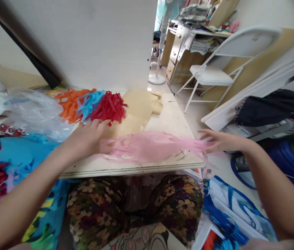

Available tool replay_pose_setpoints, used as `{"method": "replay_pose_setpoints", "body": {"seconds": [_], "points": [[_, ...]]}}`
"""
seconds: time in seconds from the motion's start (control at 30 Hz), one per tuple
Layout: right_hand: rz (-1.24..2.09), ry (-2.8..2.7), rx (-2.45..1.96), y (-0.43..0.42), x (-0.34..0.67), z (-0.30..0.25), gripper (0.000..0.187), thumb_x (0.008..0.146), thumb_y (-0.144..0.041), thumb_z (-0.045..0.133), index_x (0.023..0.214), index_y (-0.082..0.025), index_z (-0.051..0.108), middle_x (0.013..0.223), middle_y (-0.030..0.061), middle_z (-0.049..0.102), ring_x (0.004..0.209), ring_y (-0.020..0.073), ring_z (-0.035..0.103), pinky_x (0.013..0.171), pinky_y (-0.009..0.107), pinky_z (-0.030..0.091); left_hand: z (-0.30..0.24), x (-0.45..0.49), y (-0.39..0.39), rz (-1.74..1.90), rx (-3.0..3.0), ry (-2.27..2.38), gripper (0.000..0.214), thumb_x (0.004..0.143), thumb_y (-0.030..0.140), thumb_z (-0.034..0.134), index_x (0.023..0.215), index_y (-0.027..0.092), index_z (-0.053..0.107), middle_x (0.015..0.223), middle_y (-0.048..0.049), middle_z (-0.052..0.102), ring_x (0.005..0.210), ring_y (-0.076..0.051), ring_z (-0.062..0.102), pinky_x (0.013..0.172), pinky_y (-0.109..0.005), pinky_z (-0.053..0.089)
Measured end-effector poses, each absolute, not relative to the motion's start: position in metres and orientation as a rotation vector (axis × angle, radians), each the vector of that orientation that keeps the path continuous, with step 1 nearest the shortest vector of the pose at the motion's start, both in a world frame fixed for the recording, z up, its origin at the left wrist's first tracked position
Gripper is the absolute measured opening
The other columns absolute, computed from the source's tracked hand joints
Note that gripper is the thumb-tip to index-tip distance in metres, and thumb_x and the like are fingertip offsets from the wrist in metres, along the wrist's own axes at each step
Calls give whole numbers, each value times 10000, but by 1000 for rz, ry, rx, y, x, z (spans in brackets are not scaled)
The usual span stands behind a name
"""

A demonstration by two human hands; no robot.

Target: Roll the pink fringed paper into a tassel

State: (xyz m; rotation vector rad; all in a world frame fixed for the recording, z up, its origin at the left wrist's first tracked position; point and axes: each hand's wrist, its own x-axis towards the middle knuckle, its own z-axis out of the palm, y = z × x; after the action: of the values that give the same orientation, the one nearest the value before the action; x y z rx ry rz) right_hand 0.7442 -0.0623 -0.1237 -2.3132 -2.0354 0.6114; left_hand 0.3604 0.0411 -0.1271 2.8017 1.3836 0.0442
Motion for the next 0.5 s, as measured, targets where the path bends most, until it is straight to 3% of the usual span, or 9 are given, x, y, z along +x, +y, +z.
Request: {"method": "replay_pose_setpoints", "body": {"seconds": [0.07, 0.13, 0.23, 0.37, 0.5], "points": [[229, -2069, -2261, -73, 718, -116, 681, 549, -426, 627, 1148, -173, 427, 1044, 134, 538, 974, 297, 480, 808, 425, 388, -135, 387, 13, 254, 2954, 1464, 597, 584, 527, 553, 968, 74, 499, 973, -170, 538, 931, -296, 470, 793, -412, 331], [-66, -2142, -1988, -84, 678, -115, 629, 648, -448, 544, 1191, -184, 370, 1143, 117, 477, 1069, 271, 413, 880, 423, 336, -151, 417, -13, 403, 3140, 1094, 543, 600, 497, 561, 929, 67, 524, 1014, -163, 528, 971, -288, 448, 850, -405, 305], [-88, -2536, -1617, -90, 619, -134, 718, 643, -481, 534, 1225, -126, 307, 1243, 117, 384, 1154, 266, 304, 953, 448, 246, -181, 445, -35, 566, 3216, 783, 514, 640, 467, 541, 977, 80, 503, 1007, -119, 546, 941, -247, 467, 872, -394, 305], [-212, -2565, -1664, -91, 591, -176, 442, 730, -287, 484, 1122, -89, 430, 1152, 131, 477, 1054, 257, 404, 914, 450, 276, -205, 440, -36, 719, 3237, 606, 173, 748, 254, 467, 840, 124, 535, 756, -31, 580, 740, -159, 507, 790, -334, 371], [-245, -2506, -1540, -99, 600, -191, 244, 771, -142, 372, 954, -141, 534, 991, 81, 574, 888, 195, 493, 789, 370, 368, -203, 423, -38, 706, 3194, 483, 103, 750, 130, 427, 769, 133, 528, 742, -36, 563, 688, -144, 489, 692, -298, 406]]}}
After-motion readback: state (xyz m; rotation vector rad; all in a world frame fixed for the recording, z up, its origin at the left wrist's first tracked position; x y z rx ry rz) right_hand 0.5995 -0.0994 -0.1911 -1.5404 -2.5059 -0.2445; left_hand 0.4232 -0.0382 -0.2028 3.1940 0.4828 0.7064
